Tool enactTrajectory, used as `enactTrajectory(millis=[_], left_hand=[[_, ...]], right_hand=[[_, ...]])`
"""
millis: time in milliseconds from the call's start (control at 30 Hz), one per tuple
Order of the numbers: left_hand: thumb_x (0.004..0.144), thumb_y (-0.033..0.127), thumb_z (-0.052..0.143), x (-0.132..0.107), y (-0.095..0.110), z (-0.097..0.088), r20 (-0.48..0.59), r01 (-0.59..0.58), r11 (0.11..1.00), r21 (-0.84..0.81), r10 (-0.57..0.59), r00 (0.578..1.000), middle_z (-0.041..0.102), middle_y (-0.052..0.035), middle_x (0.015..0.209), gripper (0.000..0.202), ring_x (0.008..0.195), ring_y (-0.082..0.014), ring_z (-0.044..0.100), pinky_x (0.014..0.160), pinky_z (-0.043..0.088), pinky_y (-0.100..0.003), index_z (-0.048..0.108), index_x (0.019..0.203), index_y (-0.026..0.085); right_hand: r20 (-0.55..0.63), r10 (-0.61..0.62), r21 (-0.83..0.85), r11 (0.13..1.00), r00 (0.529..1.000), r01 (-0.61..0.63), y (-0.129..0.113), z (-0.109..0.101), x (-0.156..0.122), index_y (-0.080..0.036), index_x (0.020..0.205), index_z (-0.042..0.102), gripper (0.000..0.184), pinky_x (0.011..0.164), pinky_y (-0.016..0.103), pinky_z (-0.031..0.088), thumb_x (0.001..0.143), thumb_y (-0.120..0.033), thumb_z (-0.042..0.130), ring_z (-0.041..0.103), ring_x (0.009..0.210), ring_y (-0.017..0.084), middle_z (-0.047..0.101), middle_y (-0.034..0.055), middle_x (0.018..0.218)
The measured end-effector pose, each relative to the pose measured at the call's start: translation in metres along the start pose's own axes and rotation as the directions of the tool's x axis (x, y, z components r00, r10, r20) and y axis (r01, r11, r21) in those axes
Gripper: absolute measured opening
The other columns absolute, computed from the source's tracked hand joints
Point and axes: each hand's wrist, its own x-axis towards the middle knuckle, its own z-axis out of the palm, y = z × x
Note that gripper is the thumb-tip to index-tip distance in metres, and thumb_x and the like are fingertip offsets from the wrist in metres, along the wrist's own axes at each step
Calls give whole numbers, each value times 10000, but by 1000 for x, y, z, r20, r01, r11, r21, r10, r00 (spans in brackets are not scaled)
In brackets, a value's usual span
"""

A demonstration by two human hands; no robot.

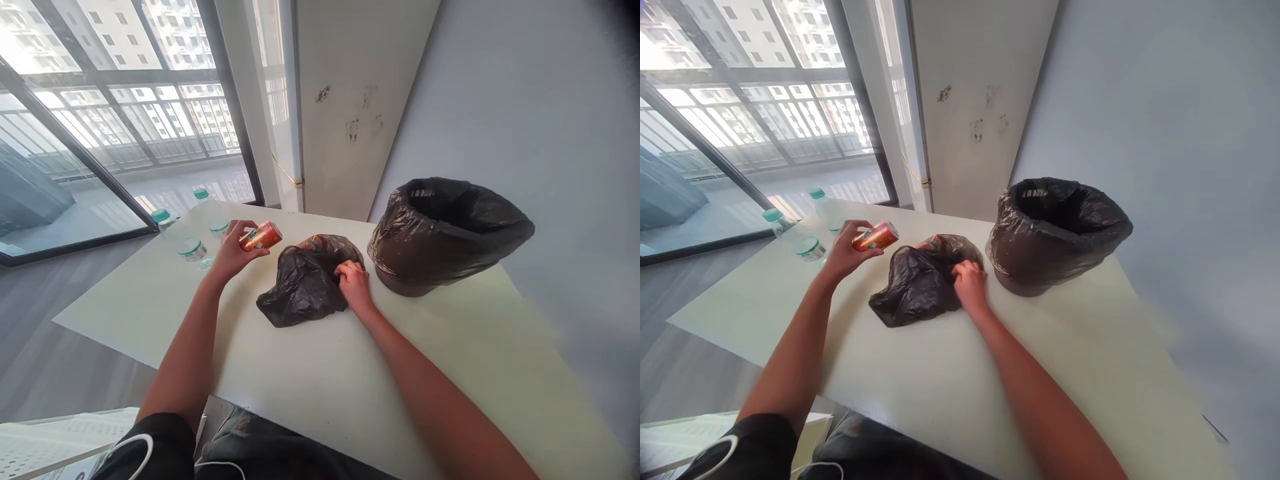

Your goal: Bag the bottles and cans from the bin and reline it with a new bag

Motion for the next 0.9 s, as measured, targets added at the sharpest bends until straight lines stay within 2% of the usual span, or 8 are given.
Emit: enactTrajectory(millis=[67,200,367,467,533,633,733,900], left_hand=[[763,497,906,1,-1,2,-28,14,999,46,-12,1000,581,-86,1294,536,1232,-284,620,1130,523,-464,715,1212,274],[820,434,826,1,-2,9,-153,93,989,117,-75,985,453,-148,1428,429,1352,-334,556,1133,518,-486,764,1191,229],[845,236,689,1,-5,9,-173,74,988,135,-50,984,456,-167,1375,456,1365,-334,534,1174,477,-515,654,1297,191],[794,212,734,0,-7,8,-238,57,991,117,-28,971,498,-144,1342,579,1271,-309,589,1068,541,-469,575,1351,213],[761,246,809,1,-10,7,-330,73,992,102,-35,943,554,-119,1309,675,1181,-281,623,995,562,-429,529,1375,230],[728,296,887,2,-16,7,-428,125,988,95,-72,901,632,-79,1193,639,1051,-247,649,947,569,-405,577,1282,228],[751,306,896,2,-23,9,-405,80,989,122,-23,914,660,-77,1183,500,1061,-255,667,1002,565,-425,674,1191,222],[809,288,859,3,-40,20,-324,-11,992,128,52,945,654,-123,1291,475,1199,-293,668,1093,542,-450,730,1260,211]], right_hand=[[-3,-1,2,1000,1000,1,-1,0,-1,-254,787,750,365,825,414,463,868,-39,467,623,992,284,762,71,983],[4,5,-1,1000,1000,-5,-3,-1,-1,-247,781,744,370,840,414,456,879,-30,461,628,993,284,763,70,983],[22,22,-12,1000,1000,-21,-4,-1,-1,-233,792,748,357,849,401,443,870,-13,477,627,1002,277,765,69,1001],[35,32,-16,999,999,-32,-5,-2,-1,-224,805,752,355,852,383,434,872,-7,480,624,1011,263,765,64,1011],[43,39,-19,999,998,-38,-6,-4,-1,-221,806,755,357,853,372,429,882,-6,480,623,1018,254,765,63,1010],[57,42,-26,999,998,-41,-7,-5,0,-223,801,762,355,860,362,428,883,-3,495,624,1018,245,767,59,1012],[67,44,-31,999,997,-42,-8,-6,0,-230,802,772,361,862,363,431,879,2,506,628,1018,243,772,54,1019],[66,45,-29,999,997,-43,-8,-5,-1,-224,802,775,361,869,376,432,881,5,507,630,1026,250,769,56,1018]])
